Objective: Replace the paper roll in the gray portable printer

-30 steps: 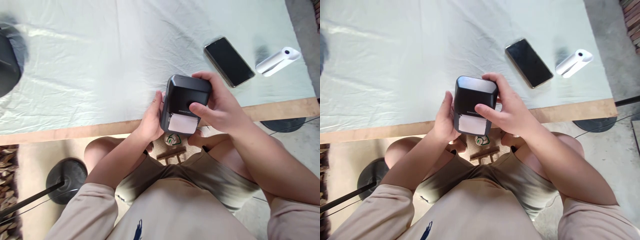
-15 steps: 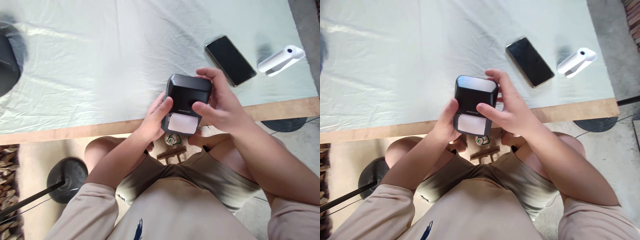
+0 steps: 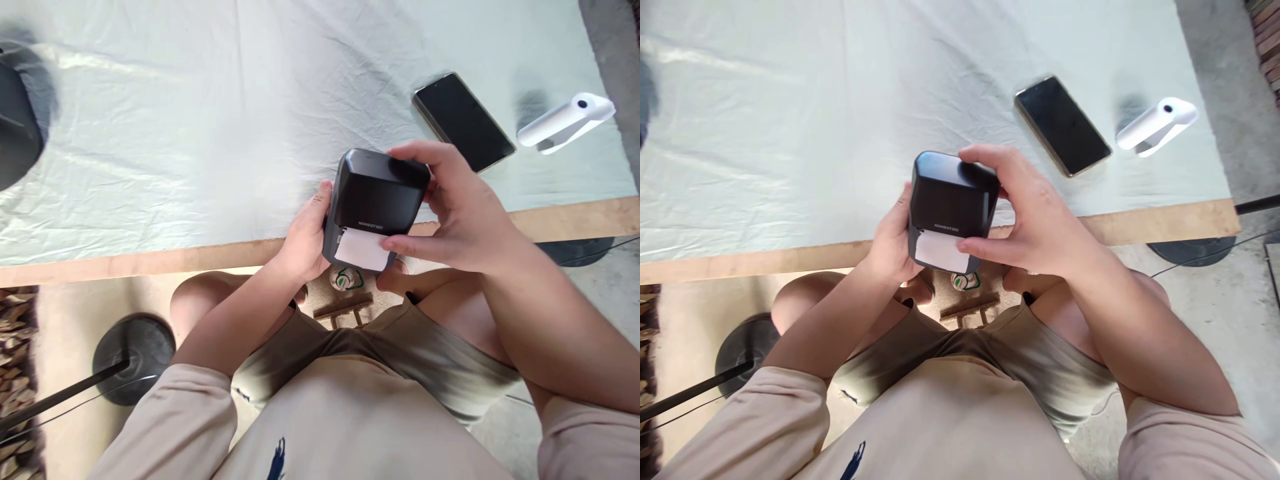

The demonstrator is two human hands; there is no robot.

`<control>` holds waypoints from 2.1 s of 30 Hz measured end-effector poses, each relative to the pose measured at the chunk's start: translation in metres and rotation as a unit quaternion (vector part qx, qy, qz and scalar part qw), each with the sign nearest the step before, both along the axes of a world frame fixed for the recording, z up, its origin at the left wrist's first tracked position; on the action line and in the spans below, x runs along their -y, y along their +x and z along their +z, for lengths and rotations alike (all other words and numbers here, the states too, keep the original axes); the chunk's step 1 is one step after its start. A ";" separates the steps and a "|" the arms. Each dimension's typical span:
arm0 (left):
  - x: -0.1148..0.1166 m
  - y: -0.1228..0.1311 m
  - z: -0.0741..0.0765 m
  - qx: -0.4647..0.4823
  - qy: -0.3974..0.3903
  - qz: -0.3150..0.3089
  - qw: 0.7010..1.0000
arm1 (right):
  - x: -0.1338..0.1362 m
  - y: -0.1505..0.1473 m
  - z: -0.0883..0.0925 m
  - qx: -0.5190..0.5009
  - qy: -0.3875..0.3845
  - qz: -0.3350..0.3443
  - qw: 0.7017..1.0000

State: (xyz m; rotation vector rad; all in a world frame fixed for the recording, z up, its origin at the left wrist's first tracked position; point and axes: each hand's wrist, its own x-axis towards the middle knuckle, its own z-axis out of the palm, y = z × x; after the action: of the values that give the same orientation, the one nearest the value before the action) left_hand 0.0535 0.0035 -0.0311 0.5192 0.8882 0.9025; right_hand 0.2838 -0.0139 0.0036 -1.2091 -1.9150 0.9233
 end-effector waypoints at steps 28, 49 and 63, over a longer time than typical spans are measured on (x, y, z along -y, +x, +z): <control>-0.004 -0.010 -0.006 0.070 0.064 -0.115 0.989 | -0.012 -0.016 -0.014 -0.089 0.319 -0.203 0.921; 0.002 -0.007 0.003 0.059 0.082 -0.123 0.987 | 0.023 -0.005 0.023 0.210 0.108 -0.135 0.962; -0.004 -0.003 0.007 0.041 -0.009 -0.056 0.998 | -0.035 0.052 -0.054 -0.166 -0.063 -0.198 0.964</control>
State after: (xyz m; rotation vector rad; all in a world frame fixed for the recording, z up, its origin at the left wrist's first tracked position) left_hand 0.0507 0.0076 -0.0243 0.5074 0.7856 0.8073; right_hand 0.3362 0.0209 -0.0505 -1.3512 -1.3071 0.9667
